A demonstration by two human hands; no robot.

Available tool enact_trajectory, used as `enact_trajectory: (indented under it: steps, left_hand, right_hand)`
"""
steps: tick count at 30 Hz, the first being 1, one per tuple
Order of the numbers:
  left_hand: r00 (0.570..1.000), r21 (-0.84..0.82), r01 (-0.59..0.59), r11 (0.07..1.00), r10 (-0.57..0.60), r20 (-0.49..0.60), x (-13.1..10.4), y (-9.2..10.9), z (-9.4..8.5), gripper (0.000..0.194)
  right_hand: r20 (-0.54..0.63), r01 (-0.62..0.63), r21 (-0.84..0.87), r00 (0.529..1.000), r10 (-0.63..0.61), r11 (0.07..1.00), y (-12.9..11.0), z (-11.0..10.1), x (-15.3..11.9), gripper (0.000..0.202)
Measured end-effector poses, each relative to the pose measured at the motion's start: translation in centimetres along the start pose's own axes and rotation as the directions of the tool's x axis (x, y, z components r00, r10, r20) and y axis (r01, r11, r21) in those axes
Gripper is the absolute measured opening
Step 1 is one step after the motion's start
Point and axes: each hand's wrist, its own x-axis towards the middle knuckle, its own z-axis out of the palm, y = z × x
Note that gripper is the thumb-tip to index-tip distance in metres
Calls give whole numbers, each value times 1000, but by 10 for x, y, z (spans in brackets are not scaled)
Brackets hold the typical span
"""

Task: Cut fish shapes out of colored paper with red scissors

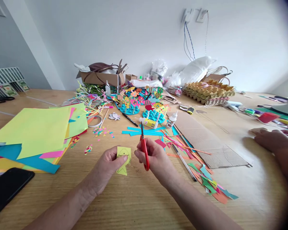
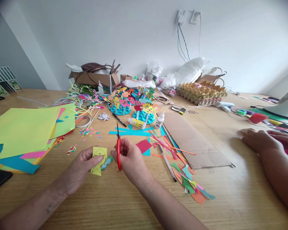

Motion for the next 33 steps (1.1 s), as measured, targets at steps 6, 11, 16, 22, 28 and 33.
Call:
enact_trajectory:
  steps: [6,11,16,22,28,33]
  left_hand:
    - [985,-232,-13,973,-27,-168,-1,9,-4,11]
    - [979,-231,-17,973,-31,-201,0,14,-3,12]
    - [988,-131,-33,991,13,-153,1,17,-3,11]
    - [990,-170,7,985,-31,-139,0,12,-4,12]
    - [984,-224,35,974,-73,-160,0,10,-3,12]
    - [982,-239,55,970,-96,-161,0,11,-2,12]
  right_hand:
    - [168,-70,-224,980,109,972,9,-4,-12,26]
    - [281,-41,-274,952,120,961,23,-3,-16,31]
    - [329,-29,-294,935,129,955,23,-3,-18,32]
    - [338,-87,-231,927,164,969,25,-5,-19,32]
    - [329,-95,-239,928,173,966,25,-3,-21,32]
    - [344,-94,-225,924,170,970,25,-1,-20,32]
